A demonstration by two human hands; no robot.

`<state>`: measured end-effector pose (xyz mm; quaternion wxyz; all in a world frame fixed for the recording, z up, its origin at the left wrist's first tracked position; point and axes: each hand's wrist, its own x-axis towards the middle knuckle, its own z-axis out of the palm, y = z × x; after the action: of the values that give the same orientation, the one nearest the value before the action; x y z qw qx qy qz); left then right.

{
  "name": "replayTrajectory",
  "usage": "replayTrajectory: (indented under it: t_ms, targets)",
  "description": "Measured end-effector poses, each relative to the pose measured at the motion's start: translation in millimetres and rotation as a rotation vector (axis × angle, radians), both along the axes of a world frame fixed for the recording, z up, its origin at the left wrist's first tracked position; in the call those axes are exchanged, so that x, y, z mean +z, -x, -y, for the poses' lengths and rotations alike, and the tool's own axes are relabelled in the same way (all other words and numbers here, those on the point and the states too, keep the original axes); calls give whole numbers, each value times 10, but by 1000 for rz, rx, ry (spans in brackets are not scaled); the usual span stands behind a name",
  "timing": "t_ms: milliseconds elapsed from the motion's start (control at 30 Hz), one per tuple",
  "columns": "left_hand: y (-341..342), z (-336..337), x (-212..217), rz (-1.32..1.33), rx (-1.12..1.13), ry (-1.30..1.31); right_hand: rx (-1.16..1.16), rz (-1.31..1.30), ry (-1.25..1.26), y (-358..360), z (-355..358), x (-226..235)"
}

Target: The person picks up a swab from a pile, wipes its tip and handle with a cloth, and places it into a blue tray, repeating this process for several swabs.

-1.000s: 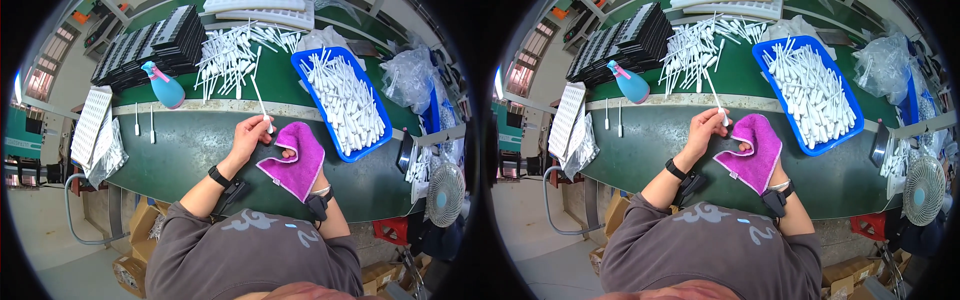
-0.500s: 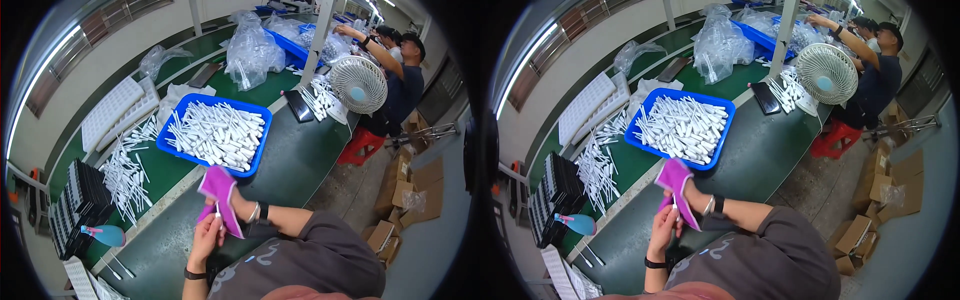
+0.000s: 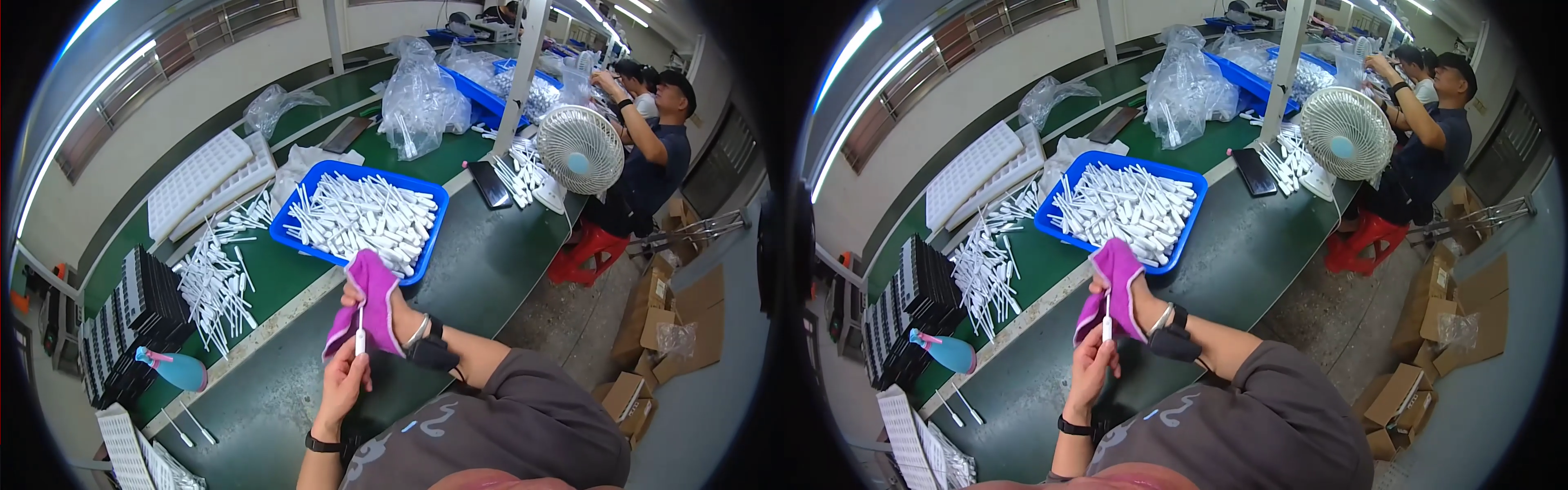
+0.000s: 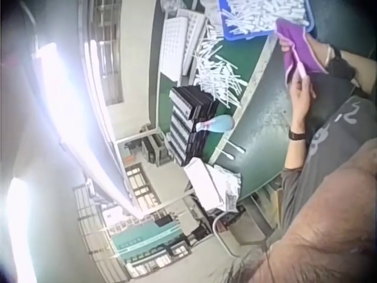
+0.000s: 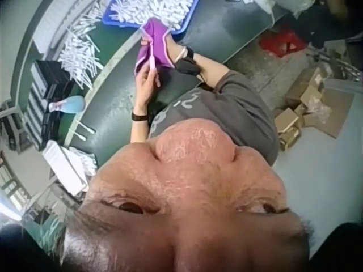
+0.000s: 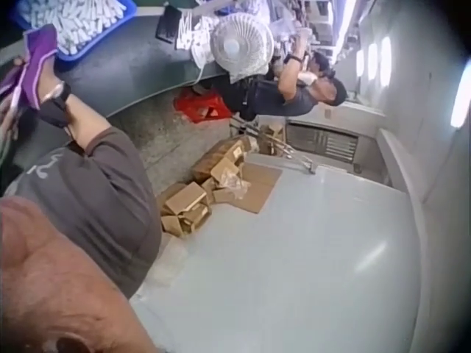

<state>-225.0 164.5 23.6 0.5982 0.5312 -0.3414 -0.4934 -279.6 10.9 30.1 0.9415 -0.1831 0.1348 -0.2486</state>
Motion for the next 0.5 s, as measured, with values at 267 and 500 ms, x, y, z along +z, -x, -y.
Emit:
replayTrajectory:
  t_ms: [267, 500]
  targets:
    - [-77, -146, -168, 272, 301, 186, -101, -398, 655, 243, -680, 90]
    - [-248, -287, 215, 409, 578, 351, -304, -380, 1304, 114, -737, 19]
